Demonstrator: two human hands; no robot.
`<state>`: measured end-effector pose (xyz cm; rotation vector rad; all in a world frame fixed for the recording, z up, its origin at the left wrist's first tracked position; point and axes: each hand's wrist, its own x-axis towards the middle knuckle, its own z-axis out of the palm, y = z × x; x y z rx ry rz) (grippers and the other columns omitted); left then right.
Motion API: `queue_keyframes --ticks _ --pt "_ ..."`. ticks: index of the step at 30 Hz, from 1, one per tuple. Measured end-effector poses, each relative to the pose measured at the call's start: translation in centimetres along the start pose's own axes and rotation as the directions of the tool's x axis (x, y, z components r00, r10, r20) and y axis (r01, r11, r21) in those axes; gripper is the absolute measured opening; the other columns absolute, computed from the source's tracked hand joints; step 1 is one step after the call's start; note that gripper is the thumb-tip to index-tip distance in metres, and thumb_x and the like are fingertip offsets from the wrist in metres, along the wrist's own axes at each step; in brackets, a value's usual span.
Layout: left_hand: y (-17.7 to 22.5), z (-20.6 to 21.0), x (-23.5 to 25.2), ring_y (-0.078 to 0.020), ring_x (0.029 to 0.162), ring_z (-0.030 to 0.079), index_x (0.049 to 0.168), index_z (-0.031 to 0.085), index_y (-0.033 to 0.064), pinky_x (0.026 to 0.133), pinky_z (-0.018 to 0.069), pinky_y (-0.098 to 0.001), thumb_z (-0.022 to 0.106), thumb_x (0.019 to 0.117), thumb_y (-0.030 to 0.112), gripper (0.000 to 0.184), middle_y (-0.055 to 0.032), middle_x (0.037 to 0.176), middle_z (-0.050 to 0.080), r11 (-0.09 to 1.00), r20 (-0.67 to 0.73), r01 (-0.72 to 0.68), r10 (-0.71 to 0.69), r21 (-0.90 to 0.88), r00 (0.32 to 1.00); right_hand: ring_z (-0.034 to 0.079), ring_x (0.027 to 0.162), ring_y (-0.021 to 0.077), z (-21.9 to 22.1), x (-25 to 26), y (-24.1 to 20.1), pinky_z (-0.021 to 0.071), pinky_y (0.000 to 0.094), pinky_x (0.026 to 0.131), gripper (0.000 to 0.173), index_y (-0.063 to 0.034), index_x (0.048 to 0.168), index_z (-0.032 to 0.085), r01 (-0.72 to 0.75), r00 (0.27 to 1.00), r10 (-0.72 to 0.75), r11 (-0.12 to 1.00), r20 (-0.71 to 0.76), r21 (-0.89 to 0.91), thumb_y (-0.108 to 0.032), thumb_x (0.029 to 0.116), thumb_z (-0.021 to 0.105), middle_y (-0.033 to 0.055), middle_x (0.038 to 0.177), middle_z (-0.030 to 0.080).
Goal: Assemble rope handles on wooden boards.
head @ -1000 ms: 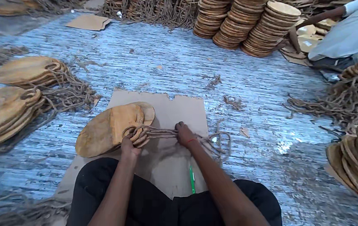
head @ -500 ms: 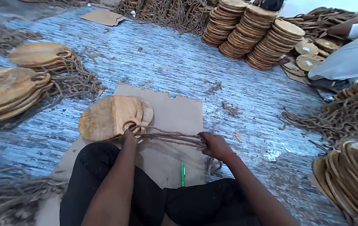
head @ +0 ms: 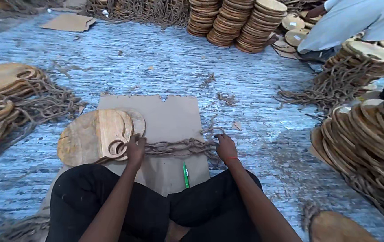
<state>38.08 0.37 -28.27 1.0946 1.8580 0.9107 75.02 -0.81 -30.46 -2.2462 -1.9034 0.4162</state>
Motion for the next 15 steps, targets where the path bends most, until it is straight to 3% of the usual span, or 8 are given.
queue_keyframes --ticks 1,3,6,10,15 --pt "-0.1 0.6 -0.4 -0.0342 0.118 0.064 0.139 0.056 -0.0007 0.102 0.0502 -0.0534 0.058 0.1055 0.017 0.038 -0.0222 0.129 0.065 0.989 0.159 -0.128 0.115 0.075 0.981 0.060 0.124 0.0432 0.0 -0.6 -0.5 0.0471 0.0618 0.105 0.029 -0.0048 0.125 0.070 0.058 0.998 -0.058 0.998 0.013 0.032 -0.007 0.0962 0.067 0.0217 0.131 0.065" --pt "-0.2 2.3 -0.9 -0.0280 0.113 0.068 0.132 0.064 0.0020 0.102 0.0528 -0.0492 0.056 0.1057 0.014 0.030 -0.0164 0.123 0.070 0.902 0.406 -0.363 0.248 0.235 0.880 0.067 0.111 0.0410 0.4 -1.6 -1.6 0.0530 0.0621 0.096 0.020 -0.0057 0.116 0.073 0.164 0.983 -0.169 0.984 0.073 0.076 -0.007 0.0974 0.065 0.0203 0.119 0.070" --pt "-0.4 4.8 -1.0 -0.0309 0.125 0.063 0.134 0.065 0.0058 0.111 0.0462 -0.0505 0.050 0.1071 0.015 0.032 -0.0158 0.131 0.067 0.709 0.621 -0.534 0.172 0.461 0.765 0.068 0.113 0.0353 1.4 -1.7 -2.7 0.0520 0.0579 0.099 0.021 -0.0080 0.118 0.074 0.237 0.925 -0.246 0.969 0.290 0.066 -0.011 0.1007 0.062 0.0165 0.119 0.072" --pt "-1.1 6.4 -0.2 -0.0377 0.140 0.048 0.146 0.057 0.0127 0.115 0.0394 -0.0556 0.052 0.1046 0.015 0.042 -0.0151 0.152 0.051 0.547 0.687 -0.585 0.026 0.598 0.726 0.066 0.119 0.0350 1.8 -1.2 -3.5 0.0502 0.0558 0.104 0.027 -0.0093 0.126 0.071 0.257 0.898 -0.259 0.965 0.355 0.056 -0.009 0.1016 0.059 0.0156 0.125 0.070" --pt "-0.8 6.7 -0.4 -0.0385 0.136 0.050 0.139 0.063 0.0110 0.113 0.0414 -0.0539 0.061 0.1012 0.017 0.038 -0.0180 0.144 0.056 0.566 0.640 -0.579 0.113 0.587 0.760 0.064 0.122 0.0359 2.1 -0.4 -6.3 0.0487 0.0543 0.107 0.030 -0.0064 0.129 0.069 0.243 0.935 -0.280 0.953 0.219 0.180 -0.006 0.1010 0.060 0.0176 0.131 0.068"
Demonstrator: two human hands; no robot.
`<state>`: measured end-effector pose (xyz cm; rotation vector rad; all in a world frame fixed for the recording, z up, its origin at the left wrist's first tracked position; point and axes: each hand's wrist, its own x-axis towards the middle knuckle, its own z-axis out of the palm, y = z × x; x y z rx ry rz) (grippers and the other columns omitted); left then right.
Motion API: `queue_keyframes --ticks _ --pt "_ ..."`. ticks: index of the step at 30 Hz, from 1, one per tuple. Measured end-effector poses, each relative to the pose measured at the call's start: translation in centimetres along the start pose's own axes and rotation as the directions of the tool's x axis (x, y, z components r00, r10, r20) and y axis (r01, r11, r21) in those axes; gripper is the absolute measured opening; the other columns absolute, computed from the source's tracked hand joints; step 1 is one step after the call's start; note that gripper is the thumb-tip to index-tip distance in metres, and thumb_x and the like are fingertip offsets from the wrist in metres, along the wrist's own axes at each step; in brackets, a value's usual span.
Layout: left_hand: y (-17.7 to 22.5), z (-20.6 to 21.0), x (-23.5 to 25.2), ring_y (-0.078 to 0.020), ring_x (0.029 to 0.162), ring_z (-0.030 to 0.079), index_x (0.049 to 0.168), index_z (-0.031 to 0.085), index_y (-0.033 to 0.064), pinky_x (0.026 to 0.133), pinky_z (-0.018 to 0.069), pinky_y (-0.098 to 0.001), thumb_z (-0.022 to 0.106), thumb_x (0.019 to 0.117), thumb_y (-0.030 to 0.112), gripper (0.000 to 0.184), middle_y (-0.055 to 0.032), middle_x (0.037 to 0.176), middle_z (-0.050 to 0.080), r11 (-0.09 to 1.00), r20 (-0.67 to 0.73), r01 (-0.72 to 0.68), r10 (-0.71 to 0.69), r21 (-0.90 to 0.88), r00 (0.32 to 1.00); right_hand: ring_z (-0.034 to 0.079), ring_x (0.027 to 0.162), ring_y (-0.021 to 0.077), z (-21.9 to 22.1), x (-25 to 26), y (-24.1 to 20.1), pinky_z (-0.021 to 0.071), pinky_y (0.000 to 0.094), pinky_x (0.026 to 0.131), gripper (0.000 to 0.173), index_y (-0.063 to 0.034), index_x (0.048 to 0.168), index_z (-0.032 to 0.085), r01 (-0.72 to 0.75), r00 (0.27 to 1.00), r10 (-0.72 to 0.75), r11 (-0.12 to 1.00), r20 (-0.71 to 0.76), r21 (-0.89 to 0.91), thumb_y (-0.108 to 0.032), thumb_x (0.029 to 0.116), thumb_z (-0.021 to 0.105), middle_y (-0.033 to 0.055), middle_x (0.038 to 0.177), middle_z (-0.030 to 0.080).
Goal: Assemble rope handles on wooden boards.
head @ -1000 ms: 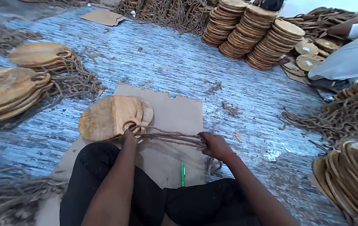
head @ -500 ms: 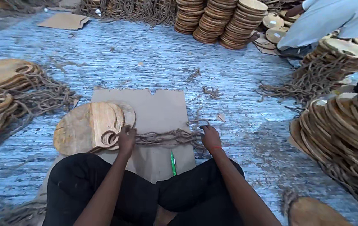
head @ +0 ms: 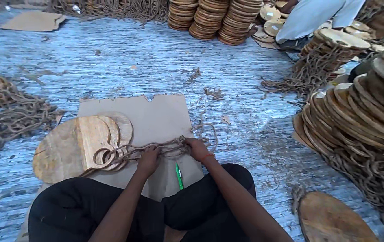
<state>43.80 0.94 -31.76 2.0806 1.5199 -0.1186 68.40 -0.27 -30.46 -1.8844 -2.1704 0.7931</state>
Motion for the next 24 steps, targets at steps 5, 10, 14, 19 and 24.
queue_keyframes --ticks 5,10,14,19,24 --pt "-0.4 0.5 0.3 -0.0409 0.144 0.040 0.139 0.063 0.0151 0.113 0.0386 -0.0587 0.068 0.0976 0.022 0.042 -0.0183 0.157 0.043 0.997 0.029 0.033 -0.036 0.077 0.999 0.050 0.139 0.0387 3.1 3.3 -0.1 0.0414 0.0581 0.113 0.055 -0.0107 0.148 0.054 -0.102 0.995 0.102 0.995 0.020 -0.008 -0.017 0.0959 0.071 0.0129 0.153 0.053" --pt "-1.6 -0.2 1.1 -0.0399 0.139 0.048 0.140 0.062 0.0141 0.109 0.0433 -0.0577 0.054 0.1038 0.010 0.037 -0.0175 0.152 0.050 0.980 -0.089 0.189 -0.183 0.063 0.979 0.050 0.140 0.0367 2.6 5.3 0.1 0.0409 0.0544 0.116 0.054 -0.0065 0.151 0.049 -0.081 0.994 0.097 0.966 -0.052 0.244 -0.019 0.1008 0.066 0.0184 0.155 0.049" --pt "-2.9 -1.0 1.4 -0.0422 0.142 0.044 0.137 0.065 0.0125 0.113 0.0380 -0.0603 0.052 0.1029 0.006 0.037 -0.0206 0.150 0.052 0.945 -0.202 0.326 -0.320 -0.002 0.926 0.052 0.137 0.0422 1.9 7.9 1.3 0.0443 0.0584 0.111 0.051 -0.0045 0.151 0.049 -0.056 0.993 0.076 0.977 -0.088 0.208 -0.005 0.1013 0.060 0.0231 0.156 0.045" --pt "-2.4 -2.1 0.7 -0.0433 0.151 0.028 0.143 0.060 0.0122 0.116 0.0326 -0.0627 0.060 0.1001 0.013 0.043 -0.0208 0.163 0.035 0.904 -0.135 0.427 -0.419 0.028 0.898 0.061 0.126 0.0384 1.8 6.8 1.1 0.0455 0.0589 0.109 0.038 -0.0082 0.137 0.064 -0.021 1.000 0.022 0.998 -0.022 0.056 -0.019 0.1009 0.066 0.0174 0.133 0.067" --pt "0.2 -2.3 0.0 -0.0414 0.144 0.042 0.133 0.066 0.0079 0.113 0.0389 -0.0593 0.067 0.0998 0.025 0.038 -0.0193 0.153 0.048 0.978 -0.226 0.181 -0.201 -0.106 0.953 0.058 0.123 0.0464 3.4 3.8 1.2 0.0472 0.0653 0.101 0.044 -0.0090 0.134 0.066 -0.037 0.970 0.028 0.999 -0.243 -0.032 -0.016 0.0917 0.077 0.0228 0.133 0.062"
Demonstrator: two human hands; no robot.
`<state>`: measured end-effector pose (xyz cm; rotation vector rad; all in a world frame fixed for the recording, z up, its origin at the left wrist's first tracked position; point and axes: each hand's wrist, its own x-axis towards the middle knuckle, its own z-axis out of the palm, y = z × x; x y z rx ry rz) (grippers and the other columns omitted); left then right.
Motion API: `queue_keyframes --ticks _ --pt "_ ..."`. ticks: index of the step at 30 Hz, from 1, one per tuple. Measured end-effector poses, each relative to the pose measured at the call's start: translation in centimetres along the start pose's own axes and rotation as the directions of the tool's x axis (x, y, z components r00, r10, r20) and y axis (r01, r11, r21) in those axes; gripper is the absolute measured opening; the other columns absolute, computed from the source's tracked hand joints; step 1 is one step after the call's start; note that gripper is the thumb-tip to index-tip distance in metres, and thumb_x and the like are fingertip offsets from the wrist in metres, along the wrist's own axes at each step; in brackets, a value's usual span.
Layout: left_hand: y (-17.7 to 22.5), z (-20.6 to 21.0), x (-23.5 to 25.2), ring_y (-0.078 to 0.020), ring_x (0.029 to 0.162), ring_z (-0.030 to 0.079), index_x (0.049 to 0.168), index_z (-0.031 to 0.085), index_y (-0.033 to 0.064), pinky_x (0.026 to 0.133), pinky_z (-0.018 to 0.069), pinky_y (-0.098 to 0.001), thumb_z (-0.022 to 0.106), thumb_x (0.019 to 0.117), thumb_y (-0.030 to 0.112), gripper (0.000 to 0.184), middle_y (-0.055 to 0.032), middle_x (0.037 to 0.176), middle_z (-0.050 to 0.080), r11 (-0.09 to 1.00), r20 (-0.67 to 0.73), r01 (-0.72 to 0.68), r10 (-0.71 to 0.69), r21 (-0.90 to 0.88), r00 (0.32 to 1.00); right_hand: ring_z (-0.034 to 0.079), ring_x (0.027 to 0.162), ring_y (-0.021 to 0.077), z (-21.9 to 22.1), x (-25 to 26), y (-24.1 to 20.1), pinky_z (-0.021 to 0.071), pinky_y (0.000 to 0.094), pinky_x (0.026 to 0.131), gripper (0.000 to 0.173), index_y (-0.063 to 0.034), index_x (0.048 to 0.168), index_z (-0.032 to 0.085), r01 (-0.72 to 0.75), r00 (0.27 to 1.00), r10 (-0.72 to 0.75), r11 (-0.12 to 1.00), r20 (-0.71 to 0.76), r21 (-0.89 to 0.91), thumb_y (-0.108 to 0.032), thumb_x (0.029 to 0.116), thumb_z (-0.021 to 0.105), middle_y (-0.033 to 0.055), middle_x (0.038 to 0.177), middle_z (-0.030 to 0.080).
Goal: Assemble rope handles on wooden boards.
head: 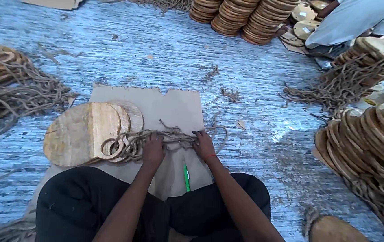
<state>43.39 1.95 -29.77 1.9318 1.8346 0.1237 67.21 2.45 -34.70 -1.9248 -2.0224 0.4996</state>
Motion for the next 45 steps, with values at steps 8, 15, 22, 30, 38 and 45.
queue_keyframes --ticks 8,15,22,30,38,45 --pt "0.3 1.9 0.8 -0.0349 0.130 0.058 0.130 0.066 0.0056 0.111 0.0447 -0.0538 0.047 0.1082 0.022 0.033 -0.0172 0.137 0.062 0.987 0.353 -0.144 0.111 0.069 0.929 0.050 0.136 0.0385 0.6 -0.9 -2.1 0.0382 0.0579 0.114 0.033 -0.0141 0.126 0.073 -0.052 0.958 0.093 0.987 0.270 -0.152 -0.021 0.0938 0.073 0.0149 0.140 0.061" --pt "0.2 1.8 1.5 -0.0307 0.124 0.062 0.131 0.067 0.0071 0.111 0.0460 -0.0474 0.050 0.1076 0.017 0.031 -0.0138 0.128 0.068 0.976 0.047 -0.214 0.215 -0.033 0.975 0.056 0.129 0.0327 0.3 -1.3 -2.7 0.0398 0.0531 0.113 0.026 -0.0128 0.118 0.073 0.008 0.971 0.028 0.989 0.238 -0.151 -0.012 0.0914 0.071 0.0083 0.126 0.070" --pt "1.3 5.4 4.6 -0.0310 0.134 0.055 0.147 0.057 0.0154 0.116 0.0391 -0.0498 0.052 0.1067 0.021 0.041 -0.0120 0.142 0.061 0.921 0.190 -0.390 0.384 -0.007 0.904 0.056 0.130 0.0318 0.3 -1.2 -2.4 0.0379 0.0525 0.113 0.028 -0.0154 0.124 0.072 -0.006 0.932 0.064 0.987 0.356 -0.160 -0.015 0.0963 0.067 0.0082 0.130 0.069" --pt "1.5 2.9 3.5 -0.0360 0.130 0.057 0.139 0.064 0.0137 0.109 0.0440 -0.0553 0.050 0.1087 0.023 0.034 -0.0156 0.137 0.063 0.994 0.106 -0.087 0.094 -0.063 0.990 0.053 0.131 0.0391 -0.8 -2.2 -1.8 0.0375 0.0622 0.109 0.026 -0.0132 0.120 0.074 -0.313 0.917 0.366 0.907 0.160 -0.282 -0.012 0.0948 0.066 0.0114 0.128 0.069" --pt "-0.6 -1.4 2.0 -0.0245 0.088 0.072 0.141 0.049 0.0038 0.078 0.0597 -0.0404 0.041 0.1116 0.010 0.031 -0.0169 0.119 0.068 0.663 0.138 0.240 -0.203 -0.709 0.969 0.056 0.129 0.0405 -2.5 -2.7 -1.9 0.0358 0.0663 0.108 0.034 -0.0121 0.127 0.066 -0.455 0.846 0.501 0.857 0.185 -0.239 -0.021 0.0949 0.070 0.0161 0.126 0.069" --pt "-1.8 -4.9 -2.5 -0.0268 0.093 0.065 0.138 0.061 0.0118 0.082 0.0540 -0.0462 0.054 0.1071 0.017 0.032 -0.0164 0.117 0.066 0.761 0.054 0.084 -0.064 -0.643 0.996 0.058 0.129 0.0385 -2.9 -3.9 -2.0 0.0442 0.0592 0.109 0.029 -0.0085 0.126 0.069 -0.239 0.966 0.253 0.954 -0.057 0.180 -0.013 0.0979 0.065 0.0171 0.132 0.066"
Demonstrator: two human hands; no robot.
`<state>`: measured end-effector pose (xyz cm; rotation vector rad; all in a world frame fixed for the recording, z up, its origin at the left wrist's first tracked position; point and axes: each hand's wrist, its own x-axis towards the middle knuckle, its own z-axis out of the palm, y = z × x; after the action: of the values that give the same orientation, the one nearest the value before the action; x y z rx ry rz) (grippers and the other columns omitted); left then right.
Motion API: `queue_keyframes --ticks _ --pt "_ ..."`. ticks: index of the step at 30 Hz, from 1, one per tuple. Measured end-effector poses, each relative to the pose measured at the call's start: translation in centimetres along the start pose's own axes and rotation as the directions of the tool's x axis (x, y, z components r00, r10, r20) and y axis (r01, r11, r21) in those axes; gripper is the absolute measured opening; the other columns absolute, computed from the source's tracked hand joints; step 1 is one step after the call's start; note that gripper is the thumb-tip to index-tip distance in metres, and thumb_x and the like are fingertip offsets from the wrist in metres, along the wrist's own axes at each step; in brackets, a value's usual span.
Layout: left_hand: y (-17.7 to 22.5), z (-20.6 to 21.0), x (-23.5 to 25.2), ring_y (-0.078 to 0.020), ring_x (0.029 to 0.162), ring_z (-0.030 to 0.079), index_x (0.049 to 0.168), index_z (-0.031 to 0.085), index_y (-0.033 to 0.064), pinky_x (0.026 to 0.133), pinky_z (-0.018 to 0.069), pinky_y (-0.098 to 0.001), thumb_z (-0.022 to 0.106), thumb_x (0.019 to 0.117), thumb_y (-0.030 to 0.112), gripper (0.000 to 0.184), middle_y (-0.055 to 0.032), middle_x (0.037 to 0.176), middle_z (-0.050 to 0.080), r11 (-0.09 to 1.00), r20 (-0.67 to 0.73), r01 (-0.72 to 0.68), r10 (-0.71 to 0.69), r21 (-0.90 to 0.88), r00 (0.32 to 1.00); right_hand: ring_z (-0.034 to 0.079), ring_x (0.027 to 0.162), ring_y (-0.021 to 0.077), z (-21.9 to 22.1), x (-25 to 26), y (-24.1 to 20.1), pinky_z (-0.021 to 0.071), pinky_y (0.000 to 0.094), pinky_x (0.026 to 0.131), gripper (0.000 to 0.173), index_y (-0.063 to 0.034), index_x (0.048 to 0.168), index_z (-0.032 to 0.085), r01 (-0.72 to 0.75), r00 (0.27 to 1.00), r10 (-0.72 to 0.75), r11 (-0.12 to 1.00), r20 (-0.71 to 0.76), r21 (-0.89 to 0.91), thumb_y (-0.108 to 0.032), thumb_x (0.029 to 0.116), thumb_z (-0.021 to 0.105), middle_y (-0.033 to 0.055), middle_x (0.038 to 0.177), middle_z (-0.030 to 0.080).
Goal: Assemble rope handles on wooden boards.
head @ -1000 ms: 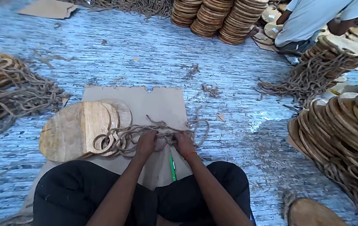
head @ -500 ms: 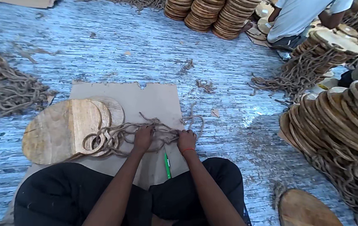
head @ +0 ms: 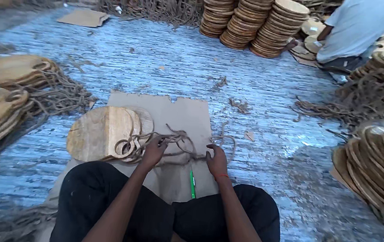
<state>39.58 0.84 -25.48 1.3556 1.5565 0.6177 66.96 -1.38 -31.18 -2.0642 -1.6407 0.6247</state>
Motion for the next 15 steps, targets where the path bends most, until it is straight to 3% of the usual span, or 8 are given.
queue_keyframes --ticks 2,4,6,8,9,11,13,15 --pt "0.5 -1.1 -1.6 -0.0281 0.091 0.066 0.132 0.064 0.0083 0.080 0.0544 -0.0478 0.063 0.1041 0.022 0.031 -0.0171 0.114 0.068 1.000 -0.049 -0.011 0.010 -0.022 0.999 0.064 0.121 0.0385 1.1 -0.4 -0.6 0.0501 0.0590 0.104 0.025 -0.0045 0.121 0.071 0.236 0.966 -0.219 0.963 -0.135 0.132 -0.012 0.0976 0.065 0.0185 0.125 0.069" --pt "0.2 -1.7 -2.3 -0.0263 0.092 0.066 0.127 0.065 0.0078 0.081 0.0549 -0.0465 0.065 0.1030 0.024 0.029 -0.0147 0.113 0.068 0.998 -0.062 -0.025 0.022 -0.052 0.998 0.065 0.121 0.0353 2.3 -0.7 -1.5 0.0508 0.0567 0.105 0.027 -0.0034 0.122 0.071 0.370 0.927 -0.339 0.899 -0.163 0.233 -0.014 0.0980 0.064 0.0171 0.126 0.070" --pt "-0.3 -1.3 -2.3 -0.0183 0.077 0.063 0.122 0.067 0.0073 0.068 0.0535 -0.0359 0.064 0.1032 0.022 0.024 -0.0098 0.102 0.067 0.990 -0.027 -0.053 0.050 -0.129 0.998 0.061 0.129 0.0291 2.6 -1.1 -3.0 0.0487 0.0522 0.110 0.037 -0.0032 0.131 0.066 0.399 0.913 -0.398 0.832 -0.089 0.386 -0.024 0.1004 0.062 0.0146 0.135 0.066" --pt "-0.1 -0.4 -2.2 -0.0151 0.078 0.066 0.119 0.065 0.0024 0.071 0.0569 -0.0313 0.061 0.1036 0.013 0.019 -0.0088 0.099 0.068 0.956 0.105 -0.052 0.085 -0.288 0.991 0.058 0.133 0.0227 2.4 -1.8 -5.0 0.0482 0.0474 0.112 0.051 -0.0043 0.141 0.058 0.382 0.890 -0.455 0.782 0.031 0.493 -0.035 0.1006 0.059 0.0110 0.141 0.063" --pt "0.2 0.1 -2.2 -0.0149 0.081 0.067 0.118 0.065 0.0003 0.076 0.0579 -0.0313 0.059 0.1037 0.009 0.018 -0.0089 0.099 0.068 0.932 0.166 -0.042 0.108 -0.361 0.980 0.061 0.127 0.0216 2.1 -2.2 -5.9 0.0505 0.0468 0.108 0.054 -0.0050 0.144 0.055 0.360 0.879 -0.468 0.780 0.095 0.512 -0.036 0.1000 0.060 0.0103 0.137 0.065" --pt "0.4 1.2 -2.2 -0.0133 0.081 0.068 0.117 0.063 -0.0009 0.079 0.0586 -0.0303 0.056 0.1046 0.006 0.016 -0.0080 0.096 0.068 0.898 0.224 -0.024 0.136 -0.440 0.965 0.071 0.096 0.0187 1.6 -2.4 -6.8 0.0591 0.0426 0.086 0.050 -0.0071 0.145 0.053 0.266 0.880 -0.426 0.809 0.210 0.524 -0.025 0.0999 0.065 0.0088 0.111 0.074" --pt "0.3 2.0 -2.0 -0.0126 0.076 0.065 0.118 0.062 -0.0001 0.074 0.0575 -0.0288 0.055 0.1048 0.006 0.016 -0.0071 0.091 0.065 0.893 0.228 -0.004 0.120 -0.451 0.966 0.067 0.071 0.0177 0.9 -2.1 -6.5 0.0581 0.0369 0.070 0.036 -0.0068 0.138 0.057 0.109 0.879 -0.350 0.808 0.323 0.579 -0.014 0.1030 0.062 0.0087 0.087 0.070" --pt "0.3 2.7 -1.8 -0.0103 0.069 0.061 0.119 0.062 0.0020 0.064 0.0527 -0.0244 0.054 0.1057 0.007 0.017 -0.0066 0.091 0.066 0.902 0.233 0.015 0.095 -0.431 0.968 0.063 0.061 0.0146 -1.0 -1.9 -6.0 0.0582 0.0311 0.062 0.027 -0.0058 0.133 0.059 -0.020 0.866 -0.293 0.789 0.405 0.614 -0.011 0.1069 0.054 0.0083 0.082 0.065"
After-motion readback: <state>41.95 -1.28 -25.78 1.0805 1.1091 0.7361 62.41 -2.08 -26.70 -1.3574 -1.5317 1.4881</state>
